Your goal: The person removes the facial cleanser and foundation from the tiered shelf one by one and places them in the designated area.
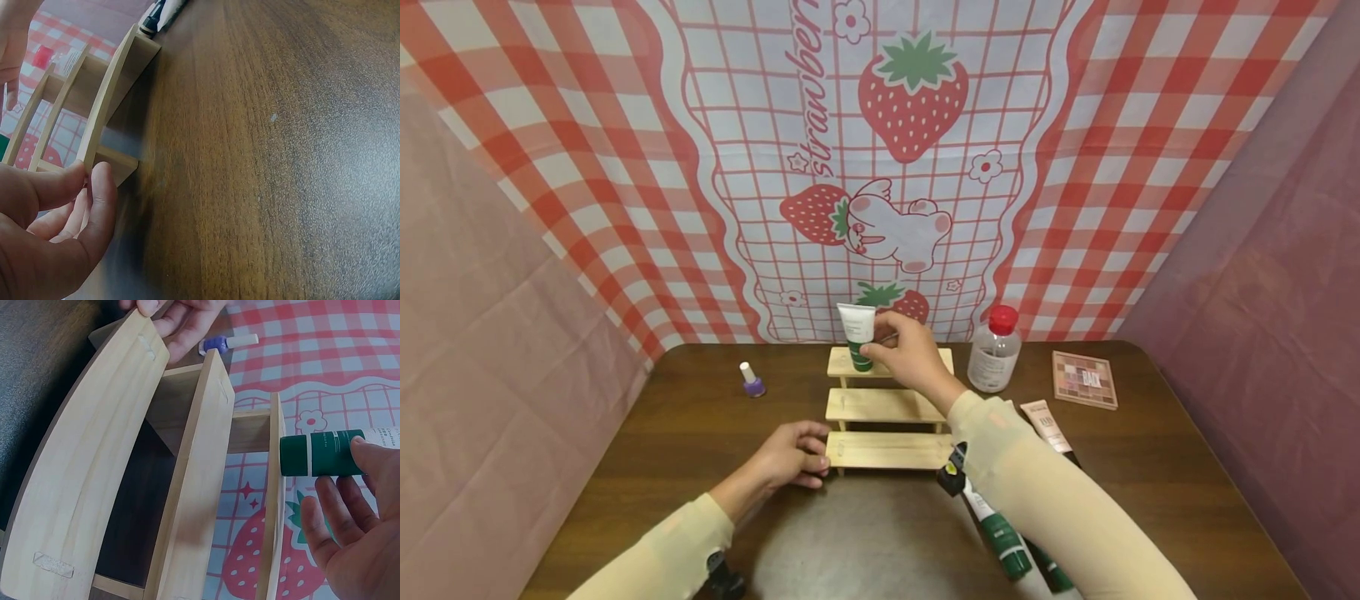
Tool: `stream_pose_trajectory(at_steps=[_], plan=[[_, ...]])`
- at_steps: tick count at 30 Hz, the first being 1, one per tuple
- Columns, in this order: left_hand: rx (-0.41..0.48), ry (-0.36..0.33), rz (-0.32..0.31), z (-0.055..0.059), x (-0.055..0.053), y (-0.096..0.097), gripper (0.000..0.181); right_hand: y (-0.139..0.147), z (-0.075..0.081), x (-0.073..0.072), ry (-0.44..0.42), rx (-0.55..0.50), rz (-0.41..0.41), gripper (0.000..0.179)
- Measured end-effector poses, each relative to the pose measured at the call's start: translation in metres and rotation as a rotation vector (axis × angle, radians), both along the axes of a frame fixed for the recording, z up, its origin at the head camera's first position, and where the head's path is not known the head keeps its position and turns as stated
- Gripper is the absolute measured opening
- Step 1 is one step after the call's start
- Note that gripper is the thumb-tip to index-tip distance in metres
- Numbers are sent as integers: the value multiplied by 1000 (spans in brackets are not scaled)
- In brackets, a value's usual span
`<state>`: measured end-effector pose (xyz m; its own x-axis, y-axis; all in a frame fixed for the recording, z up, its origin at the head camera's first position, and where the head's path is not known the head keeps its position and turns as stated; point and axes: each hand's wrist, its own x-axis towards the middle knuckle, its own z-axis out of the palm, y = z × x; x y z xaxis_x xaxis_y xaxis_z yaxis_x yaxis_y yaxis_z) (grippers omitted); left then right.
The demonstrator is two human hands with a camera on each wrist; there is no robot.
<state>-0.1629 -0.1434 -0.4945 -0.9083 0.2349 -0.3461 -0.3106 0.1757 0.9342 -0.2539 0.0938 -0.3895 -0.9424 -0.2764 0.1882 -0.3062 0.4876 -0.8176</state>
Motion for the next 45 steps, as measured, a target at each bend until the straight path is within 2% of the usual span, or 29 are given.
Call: stream_pose_trajectory(at_steps=[9,14,19,24,29,40,45], plan=[[0,7,-2,2,3,2,56,6,0,3,7,24,-8,27],[2,6,0,1,2,2,56,22,5,12,22,41,-1,25],[2,2,-2,1,0,1,56,47,11,25,7,1,27,27],[1,-6,-5,2,0,0,56,84,13,43,-42,-42,41,31],[5,-10,-5,0,0,0,56,129,9,70,-50,6,-22,33],[18,-11,-3,0,1,1,55,220,-25,121,-76,125,-102,34],[21,-8,-2,1,3,0,56,243,-40,141,-200,141,-107,42]])
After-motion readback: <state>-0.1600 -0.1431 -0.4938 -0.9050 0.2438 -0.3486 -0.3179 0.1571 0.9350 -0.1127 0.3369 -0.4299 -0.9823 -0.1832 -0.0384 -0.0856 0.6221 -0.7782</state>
